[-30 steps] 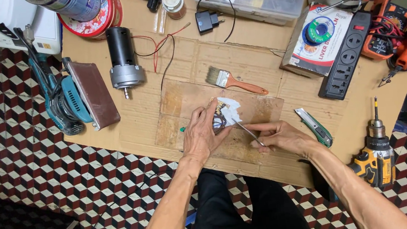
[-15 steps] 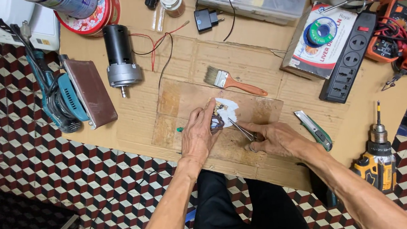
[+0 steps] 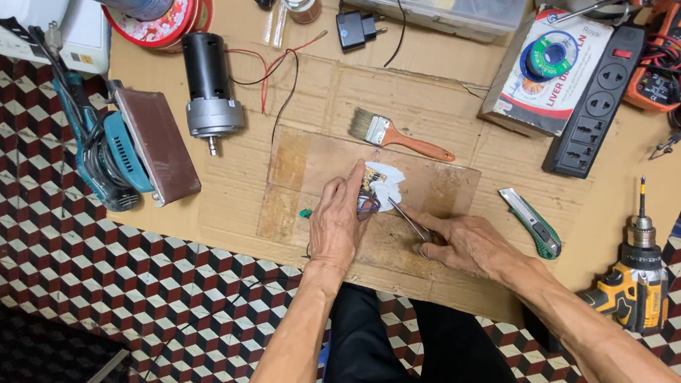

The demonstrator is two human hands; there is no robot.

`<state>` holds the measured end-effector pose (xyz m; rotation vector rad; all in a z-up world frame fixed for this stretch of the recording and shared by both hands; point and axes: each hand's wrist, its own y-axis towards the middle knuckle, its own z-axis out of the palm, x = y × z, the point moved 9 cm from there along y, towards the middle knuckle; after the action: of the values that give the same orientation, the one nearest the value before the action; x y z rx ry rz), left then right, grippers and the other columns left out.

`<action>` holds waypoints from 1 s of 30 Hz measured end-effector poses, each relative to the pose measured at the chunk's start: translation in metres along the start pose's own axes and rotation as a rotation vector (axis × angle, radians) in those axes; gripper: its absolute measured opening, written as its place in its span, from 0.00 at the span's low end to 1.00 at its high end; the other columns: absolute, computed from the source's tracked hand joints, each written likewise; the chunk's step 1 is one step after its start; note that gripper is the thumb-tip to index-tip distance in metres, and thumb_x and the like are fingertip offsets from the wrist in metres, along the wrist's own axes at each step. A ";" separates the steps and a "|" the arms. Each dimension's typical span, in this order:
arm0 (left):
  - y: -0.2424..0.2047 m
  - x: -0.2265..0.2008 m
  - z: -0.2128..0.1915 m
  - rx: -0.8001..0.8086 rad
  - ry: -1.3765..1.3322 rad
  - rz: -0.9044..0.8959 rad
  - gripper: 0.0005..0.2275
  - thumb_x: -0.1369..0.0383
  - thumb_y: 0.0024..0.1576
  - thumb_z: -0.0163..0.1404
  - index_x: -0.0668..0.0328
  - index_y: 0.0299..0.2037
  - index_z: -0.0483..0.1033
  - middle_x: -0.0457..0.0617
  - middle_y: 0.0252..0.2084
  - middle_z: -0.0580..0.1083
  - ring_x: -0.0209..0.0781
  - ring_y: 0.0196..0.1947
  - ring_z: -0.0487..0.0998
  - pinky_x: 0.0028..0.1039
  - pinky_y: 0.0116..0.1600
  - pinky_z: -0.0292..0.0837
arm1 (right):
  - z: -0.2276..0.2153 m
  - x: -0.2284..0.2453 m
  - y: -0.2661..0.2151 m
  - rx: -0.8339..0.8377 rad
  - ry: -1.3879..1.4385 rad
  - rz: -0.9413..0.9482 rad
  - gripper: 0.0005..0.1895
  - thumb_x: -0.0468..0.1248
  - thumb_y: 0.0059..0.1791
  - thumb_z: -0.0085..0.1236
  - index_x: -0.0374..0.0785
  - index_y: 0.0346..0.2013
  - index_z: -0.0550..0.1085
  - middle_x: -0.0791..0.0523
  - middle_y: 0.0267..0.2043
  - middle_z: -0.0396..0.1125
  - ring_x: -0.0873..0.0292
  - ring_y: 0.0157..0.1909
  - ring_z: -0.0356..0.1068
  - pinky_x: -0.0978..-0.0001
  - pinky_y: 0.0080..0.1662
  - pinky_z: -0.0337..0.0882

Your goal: Cleaning and inspecting small electronic circuit components and parts on a workbench.

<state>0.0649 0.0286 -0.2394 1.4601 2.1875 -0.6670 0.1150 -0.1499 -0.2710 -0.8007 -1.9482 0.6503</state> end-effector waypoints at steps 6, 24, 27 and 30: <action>-0.002 -0.002 0.006 0.004 -0.003 0.017 0.37 0.72 0.47 0.64 0.56 0.70 0.61 0.56 0.49 0.75 0.55 0.56 0.72 0.41 0.51 0.74 | -0.002 -0.005 -0.006 0.019 0.089 0.025 0.40 0.54 0.47 0.58 0.71 0.73 0.54 0.49 0.31 0.73 0.49 0.33 0.74 0.57 0.42 0.73; -0.002 -0.001 0.003 0.002 -0.018 0.001 0.34 0.71 0.50 0.62 0.56 0.69 0.62 0.58 0.49 0.75 0.56 0.55 0.73 0.42 0.51 0.75 | -0.007 0.000 -0.005 -0.006 0.024 0.038 0.38 0.56 0.48 0.56 0.69 0.73 0.56 0.52 0.32 0.74 0.52 0.34 0.74 0.60 0.42 0.73; -0.002 -0.004 0.002 0.001 -0.026 0.008 0.35 0.70 0.48 0.63 0.57 0.68 0.63 0.58 0.49 0.75 0.56 0.56 0.73 0.42 0.51 0.75 | -0.012 0.004 -0.005 -0.106 -0.152 -0.050 0.37 0.54 0.50 0.54 0.66 0.73 0.57 0.52 0.32 0.72 0.50 0.35 0.73 0.58 0.40 0.72; -0.002 -0.015 -0.006 -0.001 -0.060 0.012 0.33 0.67 0.47 0.63 0.59 0.65 0.65 0.60 0.50 0.75 0.57 0.56 0.73 0.42 0.51 0.75 | -0.010 0.003 -0.005 -0.191 -0.261 -0.115 0.34 0.52 0.51 0.53 0.63 0.72 0.58 0.52 0.31 0.70 0.49 0.35 0.73 0.56 0.39 0.72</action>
<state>0.0682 0.0209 -0.2255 1.4333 2.1320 -0.6962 0.1212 -0.1503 -0.2612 -0.7416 -2.3027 0.5252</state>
